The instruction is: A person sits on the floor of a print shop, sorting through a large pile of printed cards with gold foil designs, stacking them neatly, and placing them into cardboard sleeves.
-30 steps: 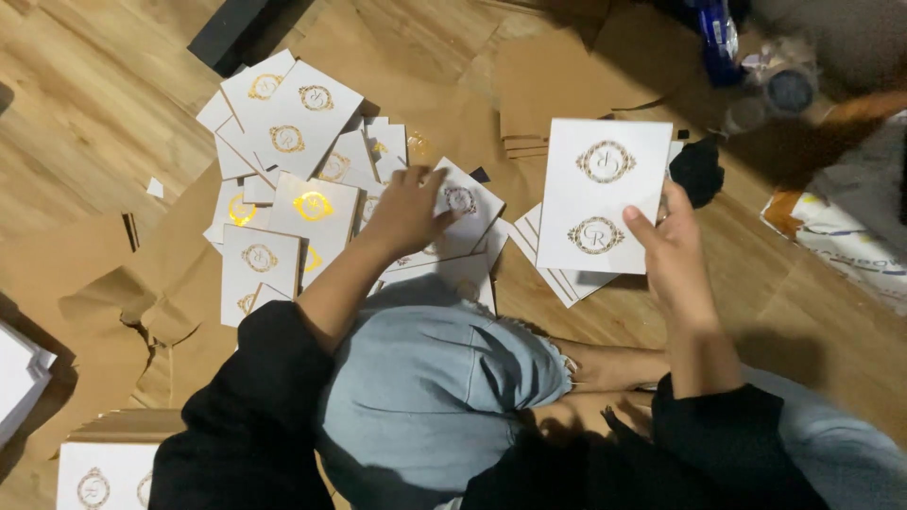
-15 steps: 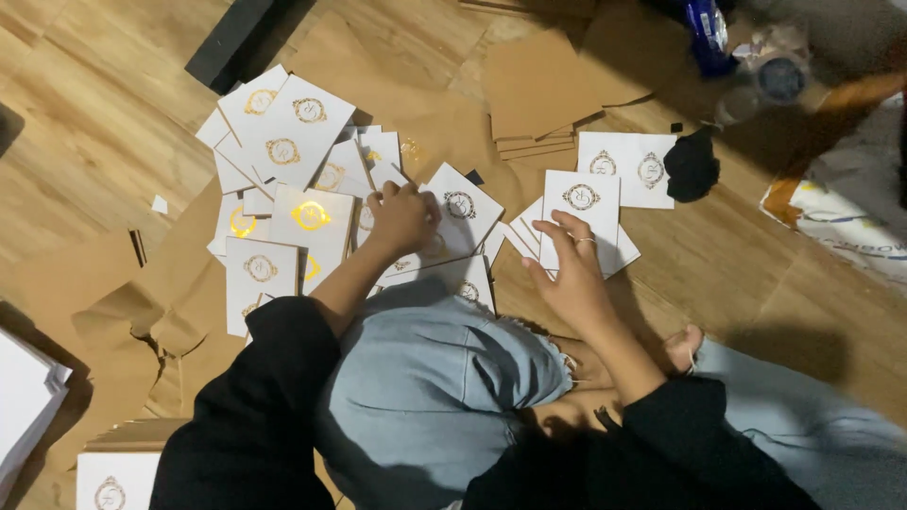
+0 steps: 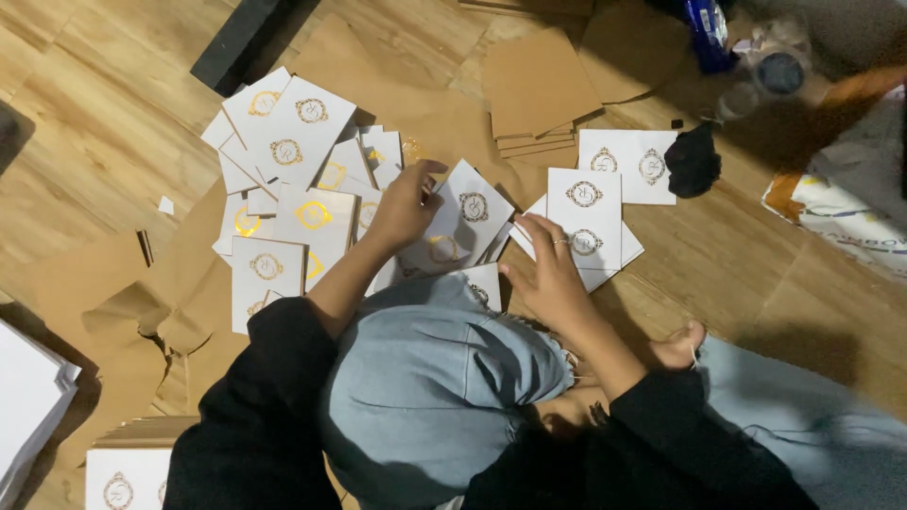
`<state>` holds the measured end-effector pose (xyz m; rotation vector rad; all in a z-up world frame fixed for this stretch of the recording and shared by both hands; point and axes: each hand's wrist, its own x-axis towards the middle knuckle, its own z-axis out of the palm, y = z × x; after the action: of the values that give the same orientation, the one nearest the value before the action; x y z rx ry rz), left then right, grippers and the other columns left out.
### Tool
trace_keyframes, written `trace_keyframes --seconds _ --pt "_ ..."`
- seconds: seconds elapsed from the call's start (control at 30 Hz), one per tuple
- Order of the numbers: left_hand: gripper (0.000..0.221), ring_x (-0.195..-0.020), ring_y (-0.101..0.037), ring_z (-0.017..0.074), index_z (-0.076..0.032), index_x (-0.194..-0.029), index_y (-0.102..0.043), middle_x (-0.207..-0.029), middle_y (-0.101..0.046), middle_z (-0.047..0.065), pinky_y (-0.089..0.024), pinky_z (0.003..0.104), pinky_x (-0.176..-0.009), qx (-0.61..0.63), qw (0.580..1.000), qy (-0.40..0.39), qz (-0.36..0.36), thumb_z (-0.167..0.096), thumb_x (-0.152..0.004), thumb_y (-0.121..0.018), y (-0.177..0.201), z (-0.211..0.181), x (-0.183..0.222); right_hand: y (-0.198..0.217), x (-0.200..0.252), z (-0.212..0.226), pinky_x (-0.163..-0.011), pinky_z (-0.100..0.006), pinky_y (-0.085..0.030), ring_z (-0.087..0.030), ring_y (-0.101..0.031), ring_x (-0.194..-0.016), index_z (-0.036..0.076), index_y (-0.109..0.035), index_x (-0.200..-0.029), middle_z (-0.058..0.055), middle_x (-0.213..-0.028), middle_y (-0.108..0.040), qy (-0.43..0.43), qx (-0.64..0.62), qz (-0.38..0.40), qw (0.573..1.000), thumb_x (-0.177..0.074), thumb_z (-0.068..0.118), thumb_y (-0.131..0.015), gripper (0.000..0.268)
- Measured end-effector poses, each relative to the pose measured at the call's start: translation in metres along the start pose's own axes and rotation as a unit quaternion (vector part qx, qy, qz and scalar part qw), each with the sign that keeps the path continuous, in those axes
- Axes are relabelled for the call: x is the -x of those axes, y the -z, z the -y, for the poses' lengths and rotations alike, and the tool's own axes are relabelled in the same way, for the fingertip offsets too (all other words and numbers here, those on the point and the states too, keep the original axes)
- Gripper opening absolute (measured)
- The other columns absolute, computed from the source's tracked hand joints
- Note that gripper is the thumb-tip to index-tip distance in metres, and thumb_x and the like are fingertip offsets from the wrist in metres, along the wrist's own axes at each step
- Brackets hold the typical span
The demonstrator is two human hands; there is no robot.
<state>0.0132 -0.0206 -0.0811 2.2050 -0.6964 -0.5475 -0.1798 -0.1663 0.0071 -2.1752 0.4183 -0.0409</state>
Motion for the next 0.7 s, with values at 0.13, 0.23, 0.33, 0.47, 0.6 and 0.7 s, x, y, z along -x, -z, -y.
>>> trace_keyframes --seconds 0.13,0.23,0.33,0.47,0.6,0.7 --pt "0.037 -0.077 -0.067 0.0278 -0.016 -0.112 -0.062 -0.087 -0.060 0.009 -0.054 0.038 -0.069 0.032 0.998 -0.045 0.035 -0.004 -0.077 -0.067 0.016 -0.037 0.019 -0.005 -0.017 -0.027 -0.098 -0.057 -0.039 -0.048 -0.043 -0.119 0.000 -0.036 -0.134 -0.026 -0.126 -0.039 0.057 0.017 -0.080 0.995 -0.082 0.013 -0.067 0.062" --pt "0.031 -0.077 -0.066 0.0289 -0.007 -0.107 -0.066 -0.087 -0.063 0.017 -0.054 0.037 -0.068 0.133 0.982 -0.091 0.103 -0.003 -0.076 -0.068 0.027 -0.059 0.032 -0.014 -0.028 -0.040 -0.095 -0.057 -0.040 -0.047 -0.045 -0.117 0.001 -0.033 -0.136 -0.026 -0.124 -0.044 0.071 0.027 -0.102 0.992 -0.082 0.014 -0.069 0.066" --pt "0.023 -0.077 -0.063 0.0251 -0.007 -0.100 -0.069 -0.086 -0.061 0.016 -0.054 0.034 -0.070 0.151 0.975 -0.110 0.123 -0.003 -0.078 -0.068 0.028 -0.052 0.031 -0.020 -0.027 -0.050 -0.089 -0.048 -0.048 -0.036 -0.058 -0.107 0.007 -0.054 -0.121 -0.016 -0.108 -0.060 0.015 0.043 -0.050 0.998 -0.088 0.031 -0.064 0.042" --pt "0.021 -0.074 -0.060 0.0183 -0.009 -0.097 -0.072 -0.079 -0.061 0.009 -0.052 0.030 -0.068 0.209 0.968 -0.099 0.093 -0.006 -0.076 -0.072 0.035 -0.043 0.029 -0.013 -0.020 -0.063 -0.076 -0.036 -0.052 -0.023 -0.067 -0.086 0.015 -0.065 -0.096 -0.005 -0.083 -0.067 0.031 -0.030 -0.117 0.992 -0.087 0.024 -0.068 0.013" --pt "0.018 -0.074 -0.056 0.0100 -0.013 -0.099 -0.072 -0.079 -0.061 0.002 -0.048 0.022 -0.067 0.260 0.963 -0.070 -0.023 -0.009 -0.081 -0.071 0.054 -0.050 0.034 0.017 -0.017 -0.088 -0.069 -0.021 -0.043 -0.008 -0.050 -0.074 0.014 -0.056 -0.095 0.002 -0.077 -0.057 -0.048 -0.224 -0.196 0.953 -0.096 0.011 -0.057 0.003" --pt "0.017 -0.075 -0.053 0.0063 -0.012 -0.101 -0.070 -0.081 -0.059 -0.002 -0.046 0.018 -0.067 0.306 0.947 -0.043 -0.085 -0.008 -0.085 -0.069 0.049 -0.029 0.025 0.047 -0.014 -0.082 -0.076 -0.036 -0.058 -0.015 -0.061 -0.093 0.016 -0.041 -0.108 0.001 -0.102 -0.052 -0.134 -0.420 -0.242 0.864 -0.099 0.008 -0.047 0.013"
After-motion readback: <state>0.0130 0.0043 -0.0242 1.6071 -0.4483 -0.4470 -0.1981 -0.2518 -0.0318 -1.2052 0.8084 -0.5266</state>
